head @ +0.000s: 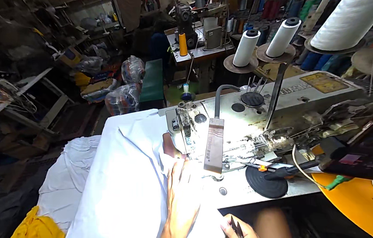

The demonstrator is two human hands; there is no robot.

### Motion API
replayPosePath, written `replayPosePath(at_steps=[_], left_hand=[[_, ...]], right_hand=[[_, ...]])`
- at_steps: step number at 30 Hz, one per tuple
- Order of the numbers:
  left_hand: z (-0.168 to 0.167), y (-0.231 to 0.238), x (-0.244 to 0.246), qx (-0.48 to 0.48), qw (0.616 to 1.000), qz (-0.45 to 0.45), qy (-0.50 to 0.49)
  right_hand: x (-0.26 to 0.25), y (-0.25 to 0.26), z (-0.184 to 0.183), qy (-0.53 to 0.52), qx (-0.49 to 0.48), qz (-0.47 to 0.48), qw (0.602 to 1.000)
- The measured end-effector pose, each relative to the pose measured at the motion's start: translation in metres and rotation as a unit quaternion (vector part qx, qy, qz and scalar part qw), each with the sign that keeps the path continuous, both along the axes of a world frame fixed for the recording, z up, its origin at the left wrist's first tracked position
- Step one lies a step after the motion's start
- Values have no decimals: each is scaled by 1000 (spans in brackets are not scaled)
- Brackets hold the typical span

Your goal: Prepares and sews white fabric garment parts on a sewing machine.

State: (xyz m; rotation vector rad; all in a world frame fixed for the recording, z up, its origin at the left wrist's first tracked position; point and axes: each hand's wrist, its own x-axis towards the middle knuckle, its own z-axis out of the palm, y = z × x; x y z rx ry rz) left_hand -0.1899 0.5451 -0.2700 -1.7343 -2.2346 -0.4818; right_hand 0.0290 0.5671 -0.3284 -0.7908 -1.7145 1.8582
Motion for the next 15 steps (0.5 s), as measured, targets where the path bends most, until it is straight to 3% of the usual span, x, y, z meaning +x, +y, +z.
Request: replayPosePath(at_steps=[7, 15], left_hand=[[0, 4, -4, 27, 999, 10, -28], [6, 11, -11, 41, 997, 26, -58]], right_hand=[[-3, 4, -6, 20, -29, -75, 997], [-13, 14, -10, 25, -40, -95, 994]])
